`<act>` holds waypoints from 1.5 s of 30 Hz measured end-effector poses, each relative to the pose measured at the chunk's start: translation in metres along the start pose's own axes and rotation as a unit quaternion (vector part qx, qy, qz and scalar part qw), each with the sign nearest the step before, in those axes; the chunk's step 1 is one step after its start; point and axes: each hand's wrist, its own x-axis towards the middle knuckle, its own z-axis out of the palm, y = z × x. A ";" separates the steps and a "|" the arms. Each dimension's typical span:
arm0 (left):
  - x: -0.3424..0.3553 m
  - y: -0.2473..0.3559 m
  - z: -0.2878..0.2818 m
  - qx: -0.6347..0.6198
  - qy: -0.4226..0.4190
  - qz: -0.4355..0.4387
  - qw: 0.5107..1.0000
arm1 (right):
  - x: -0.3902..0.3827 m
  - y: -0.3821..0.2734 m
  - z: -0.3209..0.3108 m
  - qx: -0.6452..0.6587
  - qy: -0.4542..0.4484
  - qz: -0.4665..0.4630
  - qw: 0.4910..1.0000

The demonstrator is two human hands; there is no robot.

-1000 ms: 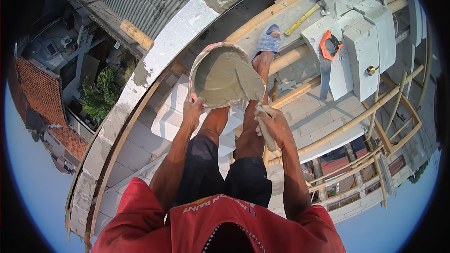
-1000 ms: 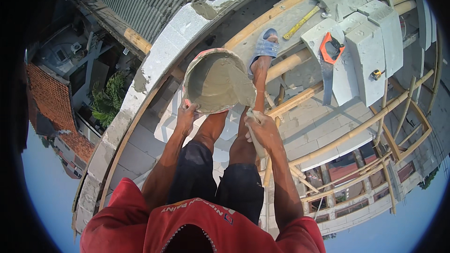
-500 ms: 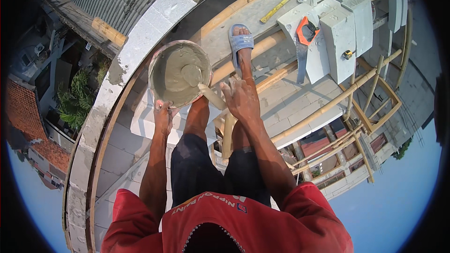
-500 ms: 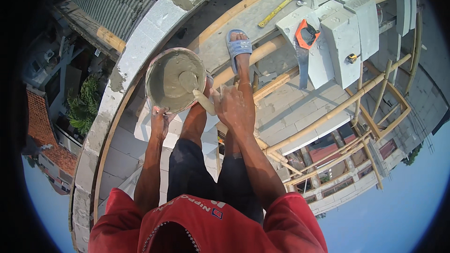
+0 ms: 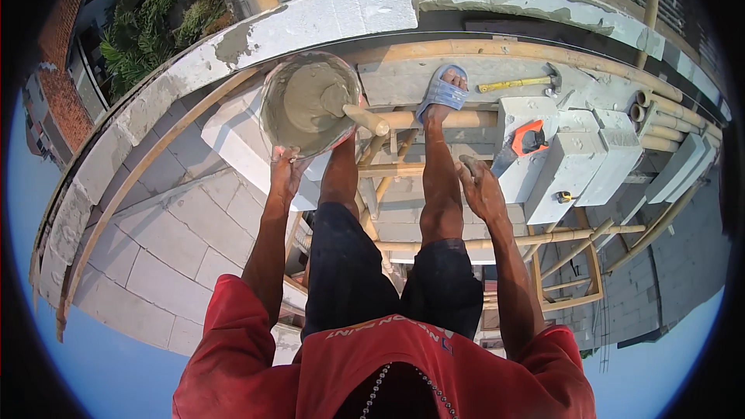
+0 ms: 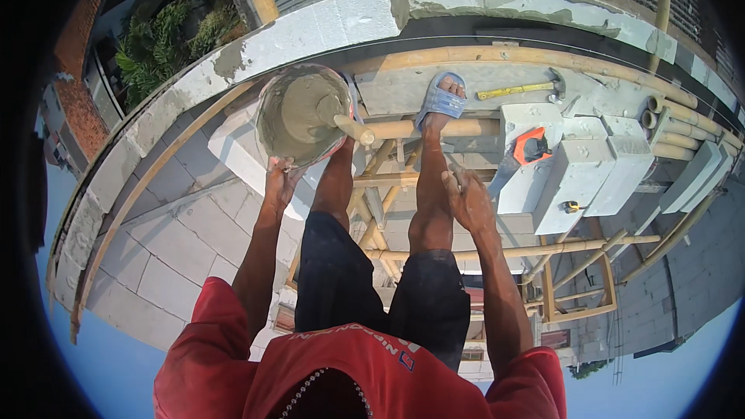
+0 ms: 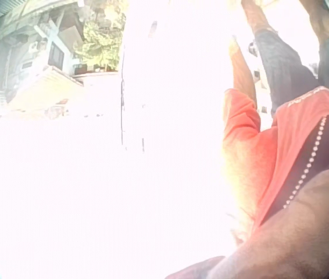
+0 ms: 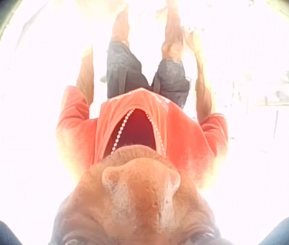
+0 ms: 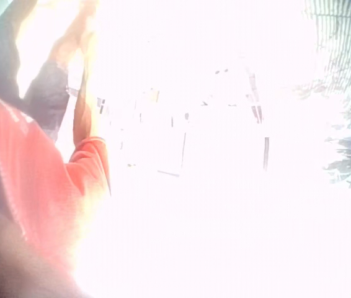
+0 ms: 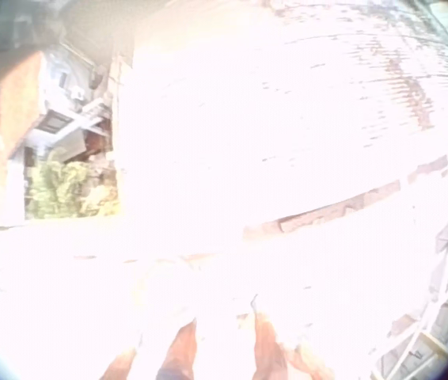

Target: The person applies mortar from a bucket onto a wall edge using a trowel, then places a white brick onto the mortar and taps it into place using a hammer.

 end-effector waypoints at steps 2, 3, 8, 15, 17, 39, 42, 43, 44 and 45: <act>0.002 -0.014 -0.004 -0.061 -0.010 0.001 0.998 | 0.007 0.018 -0.023 -0.029 -0.026 0.006 0.999; 0.001 -0.023 -0.002 -0.067 -0.001 -0.003 0.998 | 0.008 0.023 -0.033 -0.034 -0.036 0.006 0.999; 0.027 -0.074 0.025 -0.182 0.017 0.009 0.983 | 0.015 0.060 -0.068 -0.092 -0.035 0.021 0.995; 0.088 -0.149 0.015 -0.275 0.071 0.017 0.959 | 0.014 0.069 -0.047 -0.139 -0.153 0.044 0.977; 0.104 -0.176 -0.019 -0.305 0.114 0.004 0.945 | 0.014 0.066 -0.041 -0.122 -0.120 0.028 0.985; 0.130 -0.221 0.016 -0.561 0.095 -0.273 0.775 | 0.054 -0.006 -0.035 -0.175 -0.167 0.084 0.967; 0.138 -0.214 0.002 -0.470 0.049 -0.277 0.836 | 0.050 0.013 -0.024 -0.141 -0.156 0.071 0.975; 0.139 -0.210 0.013 -0.502 0.079 -0.299 0.808 | 0.049 0.019 -0.025 -0.141 -0.144 0.079 0.976; 0.138 -0.207 0.025 -0.530 0.111 -0.321 0.777 | 0.050 0.026 -0.027 -0.135 -0.137 0.083 0.978; 0.130 -0.202 0.034 -0.515 0.101 -0.335 0.783 | 0.048 0.029 -0.024 -0.128 -0.120 0.096 0.980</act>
